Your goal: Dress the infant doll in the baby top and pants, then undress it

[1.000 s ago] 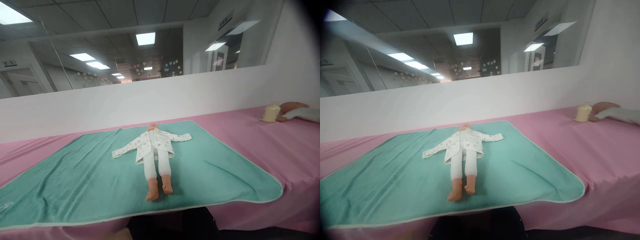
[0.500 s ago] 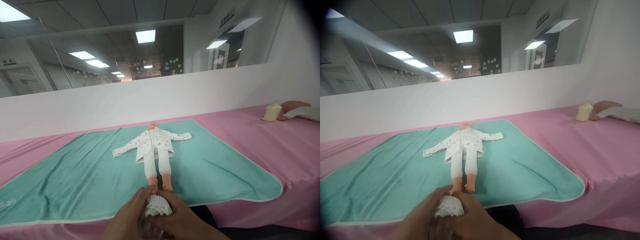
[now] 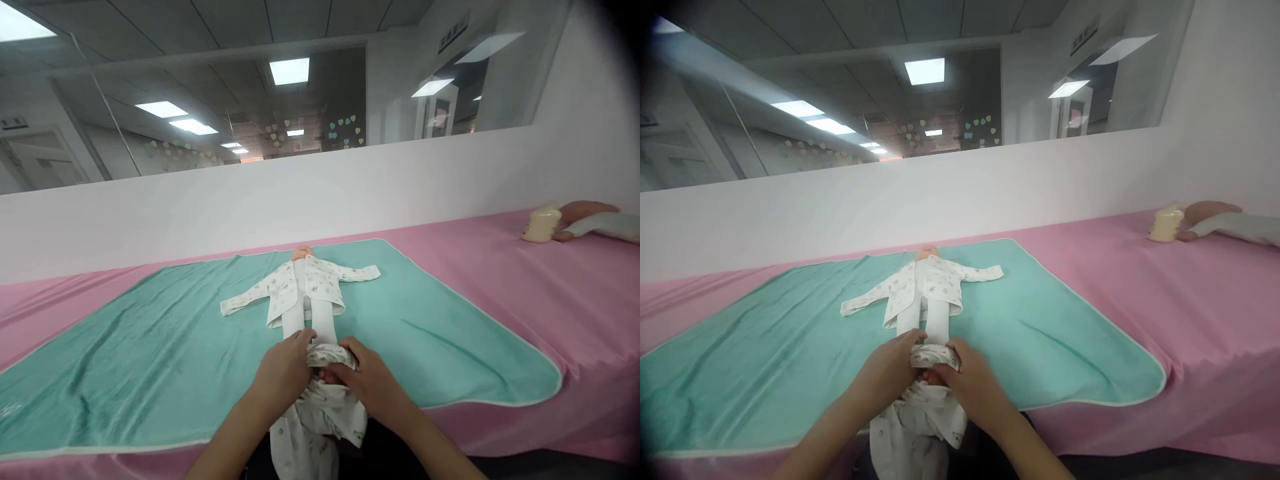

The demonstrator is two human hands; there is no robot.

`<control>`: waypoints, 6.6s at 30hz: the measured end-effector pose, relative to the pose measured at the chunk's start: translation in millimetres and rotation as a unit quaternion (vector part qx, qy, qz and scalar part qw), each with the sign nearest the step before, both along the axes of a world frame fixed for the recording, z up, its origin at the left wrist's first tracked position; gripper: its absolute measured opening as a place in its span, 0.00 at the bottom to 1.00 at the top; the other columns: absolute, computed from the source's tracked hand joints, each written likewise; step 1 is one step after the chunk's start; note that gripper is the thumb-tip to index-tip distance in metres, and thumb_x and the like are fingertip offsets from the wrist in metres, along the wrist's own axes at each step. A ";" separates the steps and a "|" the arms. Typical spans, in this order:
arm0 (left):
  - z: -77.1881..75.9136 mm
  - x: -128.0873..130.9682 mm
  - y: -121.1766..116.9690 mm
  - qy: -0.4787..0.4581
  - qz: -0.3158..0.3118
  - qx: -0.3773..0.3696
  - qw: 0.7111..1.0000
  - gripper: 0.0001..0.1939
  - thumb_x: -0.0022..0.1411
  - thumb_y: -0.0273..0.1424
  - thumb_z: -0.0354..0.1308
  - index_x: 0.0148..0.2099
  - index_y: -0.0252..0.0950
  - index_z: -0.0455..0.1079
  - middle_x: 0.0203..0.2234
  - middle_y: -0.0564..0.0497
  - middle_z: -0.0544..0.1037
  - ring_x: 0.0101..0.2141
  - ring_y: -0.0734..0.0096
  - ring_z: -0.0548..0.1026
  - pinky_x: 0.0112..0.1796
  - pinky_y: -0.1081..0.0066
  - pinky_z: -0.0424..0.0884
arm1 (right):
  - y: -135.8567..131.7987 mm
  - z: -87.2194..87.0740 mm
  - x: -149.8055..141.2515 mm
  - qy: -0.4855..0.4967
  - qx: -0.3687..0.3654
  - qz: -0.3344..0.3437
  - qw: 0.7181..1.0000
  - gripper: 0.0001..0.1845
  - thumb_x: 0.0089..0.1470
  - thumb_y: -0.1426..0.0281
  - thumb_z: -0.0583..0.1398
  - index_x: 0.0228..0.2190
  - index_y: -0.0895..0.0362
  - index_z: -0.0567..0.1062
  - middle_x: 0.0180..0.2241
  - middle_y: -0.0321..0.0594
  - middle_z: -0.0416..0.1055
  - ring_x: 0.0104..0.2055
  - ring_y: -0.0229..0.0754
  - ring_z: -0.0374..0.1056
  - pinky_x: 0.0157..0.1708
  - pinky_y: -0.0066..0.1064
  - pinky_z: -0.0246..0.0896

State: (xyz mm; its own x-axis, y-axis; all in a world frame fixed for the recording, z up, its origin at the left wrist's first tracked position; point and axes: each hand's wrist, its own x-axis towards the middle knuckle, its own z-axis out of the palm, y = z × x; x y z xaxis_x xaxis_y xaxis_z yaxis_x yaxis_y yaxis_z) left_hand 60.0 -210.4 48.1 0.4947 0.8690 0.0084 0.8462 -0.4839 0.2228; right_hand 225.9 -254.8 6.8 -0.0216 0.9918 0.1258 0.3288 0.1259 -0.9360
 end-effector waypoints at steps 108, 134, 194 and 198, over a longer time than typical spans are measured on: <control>-19.3 -31.0 96.8 -0.555 -0.016 -0.233 0.798 0.10 0.51 0.34 0.62 0.33 0.36 0.65 0.26 0.56 0.70 0.28 0.74 0.66 0.29 0.76 0.61 | 145.6 33.7 -8.3 0.336 -0.124 0.238 0.903 0.17 0.44 0.60 0.63 0.34 0.53 0.65 0.26 0.32 0.65 0.26 0.35 0.61 0.29 0.26 0.55; -27.0 -30.3 102.6 -0.556 0.029 -0.218 0.802 0.14 0.50 0.39 0.57 0.25 0.33 0.64 0.16 0.57 0.65 0.19 0.77 0.60 0.22 0.77 0.55 | 132.6 34.4 -19.2 0.091 -0.123 0.335 0.930 0.14 0.38 0.67 0.65 0.30 0.59 0.76 0.30 0.38 0.73 0.34 0.42 0.67 0.34 0.31 0.61; -19.8 -28.6 86.4 -0.653 -0.046 -0.388 0.649 0.21 0.59 0.44 0.52 0.40 0.30 0.72 0.28 0.44 0.77 0.26 0.67 0.73 0.29 0.70 0.67 | 133.1 36.8 -9.3 0.063 -0.186 0.451 0.871 0.25 0.34 0.68 0.70 0.38 0.59 0.75 0.35 0.40 0.73 0.39 0.44 0.69 0.41 0.37 0.64; -15.4 -29.3 84.4 -0.597 -0.038 -0.370 0.711 0.22 0.56 0.46 0.54 0.39 0.29 0.72 0.26 0.46 0.76 0.26 0.68 0.72 0.29 0.71 0.66 | 130.7 23.6 -11.3 0.264 -0.163 0.401 0.862 0.24 0.42 0.63 0.66 0.42 0.61 0.72 0.36 0.43 0.73 0.38 0.43 0.70 0.43 0.39 0.63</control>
State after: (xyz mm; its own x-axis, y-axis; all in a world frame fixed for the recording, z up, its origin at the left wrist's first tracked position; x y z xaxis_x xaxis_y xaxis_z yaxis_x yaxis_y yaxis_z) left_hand 30.6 -126.1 32.7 0.5637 0.8258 0.0168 -0.1828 0.1048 0.9776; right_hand 214.6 -124.1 30.4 -0.7424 0.6684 0.0455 -0.2238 -0.1834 -0.9572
